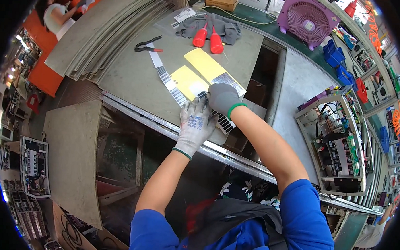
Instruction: The recorder is assembling an electronic inverter on a conveyor belt, applying thermal paste or sealant to components using a red dispenser and inspecting internal wiring.
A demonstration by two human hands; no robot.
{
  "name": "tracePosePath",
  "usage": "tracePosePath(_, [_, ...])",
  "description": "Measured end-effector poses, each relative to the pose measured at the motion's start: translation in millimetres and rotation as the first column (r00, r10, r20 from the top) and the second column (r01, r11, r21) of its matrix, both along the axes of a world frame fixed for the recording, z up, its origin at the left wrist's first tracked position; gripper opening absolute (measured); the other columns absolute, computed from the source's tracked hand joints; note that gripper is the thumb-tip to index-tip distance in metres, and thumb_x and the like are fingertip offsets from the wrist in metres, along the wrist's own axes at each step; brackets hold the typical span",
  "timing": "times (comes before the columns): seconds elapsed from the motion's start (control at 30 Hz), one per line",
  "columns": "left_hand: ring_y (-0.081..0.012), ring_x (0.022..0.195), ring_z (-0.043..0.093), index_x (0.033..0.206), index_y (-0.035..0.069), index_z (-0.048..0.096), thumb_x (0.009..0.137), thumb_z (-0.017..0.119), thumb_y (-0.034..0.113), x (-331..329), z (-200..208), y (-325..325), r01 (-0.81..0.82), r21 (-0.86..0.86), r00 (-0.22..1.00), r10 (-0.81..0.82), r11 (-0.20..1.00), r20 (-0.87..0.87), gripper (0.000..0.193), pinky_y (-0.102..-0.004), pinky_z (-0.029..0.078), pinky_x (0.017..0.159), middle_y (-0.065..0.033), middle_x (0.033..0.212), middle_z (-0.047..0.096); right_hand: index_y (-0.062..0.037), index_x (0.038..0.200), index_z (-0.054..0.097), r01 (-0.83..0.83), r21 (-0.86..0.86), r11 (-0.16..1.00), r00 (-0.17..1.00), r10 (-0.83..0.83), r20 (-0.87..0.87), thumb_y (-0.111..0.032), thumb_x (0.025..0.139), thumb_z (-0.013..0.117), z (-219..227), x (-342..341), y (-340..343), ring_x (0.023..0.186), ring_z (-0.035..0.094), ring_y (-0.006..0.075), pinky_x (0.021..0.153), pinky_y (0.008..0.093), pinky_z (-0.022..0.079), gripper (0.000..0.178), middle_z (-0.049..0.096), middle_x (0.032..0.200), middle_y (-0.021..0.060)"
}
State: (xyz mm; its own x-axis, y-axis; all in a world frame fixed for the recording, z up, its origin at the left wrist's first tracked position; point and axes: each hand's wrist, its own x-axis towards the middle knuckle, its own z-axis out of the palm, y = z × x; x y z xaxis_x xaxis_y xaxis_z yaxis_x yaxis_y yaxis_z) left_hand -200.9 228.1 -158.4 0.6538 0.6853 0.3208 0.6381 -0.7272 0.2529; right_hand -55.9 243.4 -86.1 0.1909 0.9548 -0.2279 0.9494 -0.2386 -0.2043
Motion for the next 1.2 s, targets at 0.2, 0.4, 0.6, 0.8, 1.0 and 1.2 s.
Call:
tracePosePath(0.2, [-0.0335,0.140,0.041,0.135,0.009,0.059,0.092,0.061,0.043,-0.3,-0.5,-0.9,-0.003,-0.016,0.999,0.002,1.000,-0.033,0.055,-0.0510,0.020,0.120,-0.0156,0.147,0.050,-0.0046,0.103,0.073,0.073,0.124,0.990,0.993,-0.061,-0.097,-0.019,0.088,0.057,-30.5,7.4,0.4,0.103,0.070,0.0363,0.088,0.0464,0.055,0.027,0.072,0.105,0.0203])
tracePosePath(0.4, [-0.0329,0.142,0.039,0.137,0.010,0.058,0.092,0.059,0.043,-1.3,-4.0,-2.0,-0.006,0.009,0.999,0.007,1.000,-0.037,0.055,-0.0497,0.020,0.120,-0.0158,0.147,0.050,-0.0004,0.100,0.068,0.447,0.378,0.811,0.655,-0.009,-0.756,-0.012,0.088,0.066,-51.9,14.9,-16.8,0.083,0.066,0.0164,0.077,0.0308,0.052,0.017,0.070,0.089,0.0120])
tracePosePath(0.6, [-0.0364,0.113,0.063,0.114,-0.003,0.065,0.082,0.064,0.025,-2.6,-11.1,3.9,0.068,0.146,0.996,-0.075,0.987,0.045,0.043,-0.0438,0.047,0.101,-0.0232,0.117,0.067,-0.0031,0.102,0.066,0.330,0.644,0.691,0.739,0.236,-0.632,-0.018,0.091,0.064,-8.3,34.6,-162.9,0.088,0.067,0.0233,0.080,0.0378,0.052,0.019,0.069,0.096,0.0160])
tracePosePath(0.8, [-0.0385,0.126,0.052,0.130,-0.007,0.056,0.083,0.061,0.013,18.5,20.3,-35.3,-0.047,0.365,0.997,0.024,0.930,0.067,0.052,-0.0448,0.034,0.116,-0.0266,0.134,0.057,-0.0031,0.102,0.069,0.548,0.585,0.598,0.649,0.137,-0.749,-0.016,0.094,0.065,31.6,84.8,-456.0,0.095,0.066,0.0211,0.088,0.0342,0.051,0.016,0.069,0.099,0.0099])
tracePosePath(1.0, [-0.0387,0.141,0.037,0.140,-0.002,0.050,0.091,0.066,0.019,170.1,88.0,-257.9,0.609,0.255,0.564,-0.637,0.751,0.526,0.056,-0.0478,0.029,0.117,-0.0242,0.151,0.039,-0.0007,0.106,0.067,0.871,0.476,0.122,0.471,0.069,-0.880,-0.012,0.093,0.064,40.3,116.2,-649.4,0.096,0.059,0.0088,0.091,0.0264,0.047,0.017,0.066,0.100,0.0011])
tracePosePath(1.2, [-0.0364,0.119,0.053,0.112,0.007,0.066,0.079,0.077,0.045,302.7,184.4,-416.6,0.703,0.345,0.558,-0.783,0.622,0.276,0.052,-0.0536,0.027,0.113,-0.0156,0.117,0.063,-0.0003,0.107,0.067,0.881,0.465,0.086,0.446,0.175,-0.877,-0.013,0.094,0.064,14.8,140.8,-674.5,0.095,0.058,0.0087,0.088,0.0272,0.047,0.019,0.064,0.098,0.0005])
